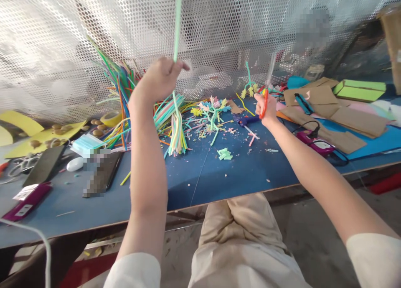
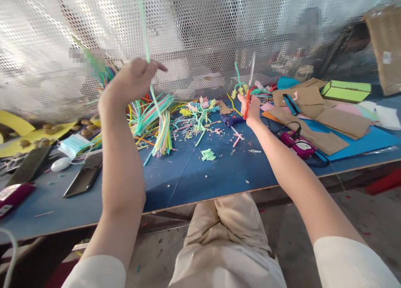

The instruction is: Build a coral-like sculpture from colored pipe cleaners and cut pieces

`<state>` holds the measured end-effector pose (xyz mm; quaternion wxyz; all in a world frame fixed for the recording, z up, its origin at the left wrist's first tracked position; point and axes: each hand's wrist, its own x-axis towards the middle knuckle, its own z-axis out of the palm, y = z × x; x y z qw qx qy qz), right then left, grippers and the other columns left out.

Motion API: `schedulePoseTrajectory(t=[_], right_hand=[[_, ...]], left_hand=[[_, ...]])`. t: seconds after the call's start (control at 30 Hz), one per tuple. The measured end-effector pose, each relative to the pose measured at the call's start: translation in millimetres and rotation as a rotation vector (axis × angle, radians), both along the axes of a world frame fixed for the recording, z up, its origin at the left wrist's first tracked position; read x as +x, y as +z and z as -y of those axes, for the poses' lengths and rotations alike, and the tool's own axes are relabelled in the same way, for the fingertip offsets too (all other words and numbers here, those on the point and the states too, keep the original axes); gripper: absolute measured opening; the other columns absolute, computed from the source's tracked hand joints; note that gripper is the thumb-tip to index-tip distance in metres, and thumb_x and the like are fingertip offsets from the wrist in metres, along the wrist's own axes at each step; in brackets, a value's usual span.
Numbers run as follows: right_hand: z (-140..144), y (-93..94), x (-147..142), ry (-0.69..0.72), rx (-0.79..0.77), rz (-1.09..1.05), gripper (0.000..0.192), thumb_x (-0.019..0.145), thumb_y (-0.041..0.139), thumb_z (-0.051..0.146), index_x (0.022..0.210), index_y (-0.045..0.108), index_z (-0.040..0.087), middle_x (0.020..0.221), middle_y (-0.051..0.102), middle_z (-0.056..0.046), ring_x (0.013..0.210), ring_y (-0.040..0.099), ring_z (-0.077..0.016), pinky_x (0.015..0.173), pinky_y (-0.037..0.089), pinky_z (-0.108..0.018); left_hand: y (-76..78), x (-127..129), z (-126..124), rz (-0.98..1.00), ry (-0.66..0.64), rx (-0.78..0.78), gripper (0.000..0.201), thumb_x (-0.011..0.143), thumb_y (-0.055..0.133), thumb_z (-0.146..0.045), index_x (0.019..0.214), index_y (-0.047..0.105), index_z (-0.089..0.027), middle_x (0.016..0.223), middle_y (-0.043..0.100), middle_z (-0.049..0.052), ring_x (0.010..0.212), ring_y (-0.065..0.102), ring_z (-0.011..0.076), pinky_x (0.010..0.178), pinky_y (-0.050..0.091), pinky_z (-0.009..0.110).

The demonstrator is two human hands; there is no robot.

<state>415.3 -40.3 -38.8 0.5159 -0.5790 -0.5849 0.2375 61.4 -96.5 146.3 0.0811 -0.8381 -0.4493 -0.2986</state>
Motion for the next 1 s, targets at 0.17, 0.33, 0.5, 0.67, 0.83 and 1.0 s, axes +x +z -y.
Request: schedulePoseTrajectory(t=[0.17, 0.33, 0.5, 0.67, 0.83, 1.0], right_hand=[[10.8, 4.6, -25.3, 0.078, 0.109, -0.493, 0.051, 0.086, 0.053, 0.071, 0.073, 0.027, 0.029, 0.061, 0.037, 0.006, 0.046, 0.035, -0.0129, 0.043, 0.035, -0.028], [31.4, 4.9, -54.4, 0.244, 0.155, -0.484, 0.058, 0.069, 0.08, 0.065, 0.08, 0.038, 0.027, 0.088, 0.067, 0.002, 0.061, 0.055, -0.0113, 0.043, 0.033, -0.023], [55.4, 3.2, -78.6, 0.502, 0.115, -0.501, 0.06, 0.066, 0.09, 0.056, 0.084, 0.04, 0.027, 0.1, 0.072, 0.001, 0.061, 0.058, -0.0103, 0.041, 0.033, -0.022], [71.0, -1.0, -87.7, 0.697, 0.083, -0.195, 0.052, 0.067, 0.092, 0.051, 0.08, 0.049, 0.026, 0.087, 0.072, 0.0, 0.068, 0.062, -0.0159, 0.06, 0.053, -0.032], [80.2, 0.4, -89.1, 0.735, 0.095, -0.061, 0.044, 0.072, 0.09, 0.051, 0.09, 0.058, 0.027, 0.084, 0.07, 0.0, 0.075, 0.065, -0.0214, 0.076, 0.06, -0.041], [67.9, -7.1, -83.0, 0.537, 0.162, -0.104, 0.035, 0.08, 0.082, 0.048, 0.09, 0.056, 0.028, 0.089, 0.07, 0.0, 0.078, 0.065, -0.0201, 0.081, 0.06, -0.04]], left_hand=[[-45.6, 35.5, -29.5, 0.121, -0.101, -0.008, 0.044, 0.111, 0.048, -0.047, 0.102, 0.075, -0.014, 0.077, 0.061, 0.002, 0.087, 0.067, 0.0191, 0.093, 0.05, 0.037], [-98.3, 54.8, -15.6, 0.244, -0.204, 0.093, 0.049, 0.111, 0.038, -0.054, 0.098, 0.073, -0.022, 0.09, 0.07, 0.006, 0.089, 0.068, 0.0195, 0.088, 0.05, 0.037], [-134.0, 56.5, 31.9, 0.392, -0.159, 0.018, 0.052, 0.111, 0.032, -0.057, 0.098, 0.07, -0.024, 0.083, 0.069, 0.006, 0.081, 0.067, 0.0187, 0.08, 0.051, 0.039], [-157.7, 58.9, 56.9, 0.513, -0.132, -0.062, 0.047, 0.112, 0.031, -0.056, 0.104, 0.066, -0.026, 0.08, 0.067, 0.005, 0.075, 0.065, 0.0188, 0.074, 0.052, 0.04], [-183.4, 54.8, 55.9, 0.561, -0.124, -0.112, 0.03, 0.109, 0.044, -0.054, 0.122, 0.057, -0.031, 0.099, 0.07, 0.006, 0.075, 0.066, 0.0192, 0.07, 0.053, 0.04], [-204.7, 52.8, 58.3, 0.208, -0.247, -0.106, 0.023, 0.101, 0.061, -0.049, 0.109, 0.065, -0.028, 0.1, 0.072, 0.007, 0.093, 0.068, 0.0263, 0.09, 0.053, 0.049]])
